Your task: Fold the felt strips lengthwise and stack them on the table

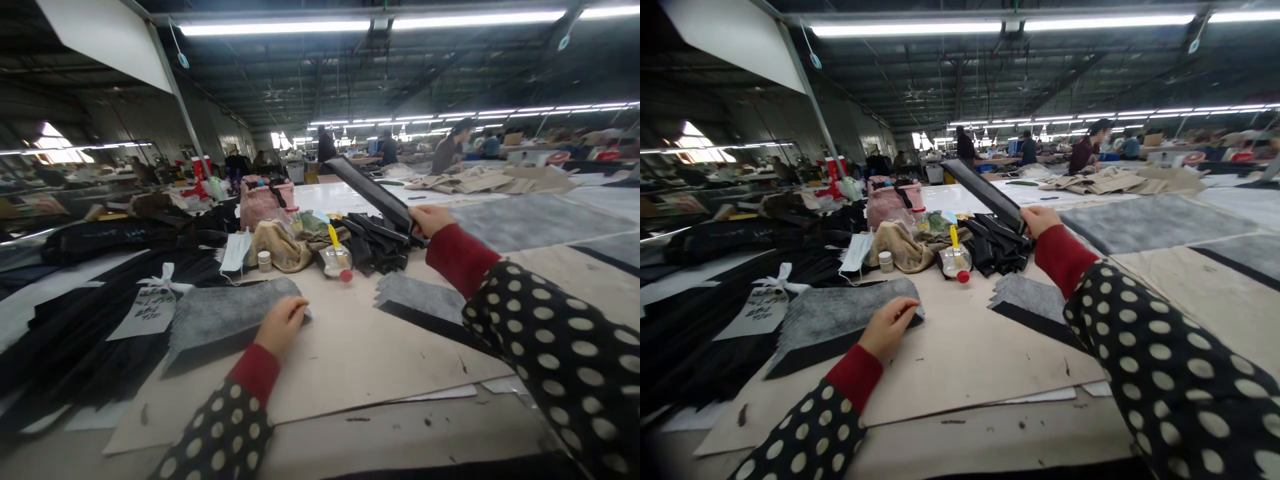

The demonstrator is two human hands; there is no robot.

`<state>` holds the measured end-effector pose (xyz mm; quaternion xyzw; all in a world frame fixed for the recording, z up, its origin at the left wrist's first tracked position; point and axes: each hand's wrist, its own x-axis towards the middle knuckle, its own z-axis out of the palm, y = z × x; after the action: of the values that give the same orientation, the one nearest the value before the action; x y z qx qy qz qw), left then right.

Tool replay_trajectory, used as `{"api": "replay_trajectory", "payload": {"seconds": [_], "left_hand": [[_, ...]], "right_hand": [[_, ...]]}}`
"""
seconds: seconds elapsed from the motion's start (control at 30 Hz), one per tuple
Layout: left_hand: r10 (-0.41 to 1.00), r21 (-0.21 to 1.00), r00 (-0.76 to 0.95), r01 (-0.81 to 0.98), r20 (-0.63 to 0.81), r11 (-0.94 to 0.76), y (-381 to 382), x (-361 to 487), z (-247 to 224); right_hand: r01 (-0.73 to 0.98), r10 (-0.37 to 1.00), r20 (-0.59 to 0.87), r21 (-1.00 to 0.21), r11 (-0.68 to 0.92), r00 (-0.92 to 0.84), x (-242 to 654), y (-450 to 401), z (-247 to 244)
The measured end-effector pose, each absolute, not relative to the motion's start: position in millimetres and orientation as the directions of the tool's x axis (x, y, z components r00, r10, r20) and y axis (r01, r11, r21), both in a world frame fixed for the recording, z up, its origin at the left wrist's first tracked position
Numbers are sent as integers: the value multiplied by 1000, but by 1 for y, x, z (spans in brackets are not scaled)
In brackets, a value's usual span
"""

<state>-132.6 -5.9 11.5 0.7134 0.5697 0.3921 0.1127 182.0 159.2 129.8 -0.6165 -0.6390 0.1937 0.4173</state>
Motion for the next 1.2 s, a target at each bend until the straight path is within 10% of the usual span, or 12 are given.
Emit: {"api": "replay_trajectory", "payload": {"seconds": [0.33, 0.53, 0.67, 1.2], "left_hand": [[900, 464, 219, 797, 377, -388, -5, -128, 1], [872, 416, 266, 797, 410, -439, -5, -119, 0], [849, 387, 336, 778, 408, -495, -5, -109, -3], [655, 93, 665, 672, 359, -734, 20, 26, 6]], "right_hand": [[766, 954, 288, -631, 121, 87, 201, 185, 94], [828, 819, 152, -12, 561, -553, 181, 77, 47], [816, 837, 45, 255, 519, -546, 168, 34, 19], [920, 908, 171, 159, 358, -383, 175, 37, 14]]}}
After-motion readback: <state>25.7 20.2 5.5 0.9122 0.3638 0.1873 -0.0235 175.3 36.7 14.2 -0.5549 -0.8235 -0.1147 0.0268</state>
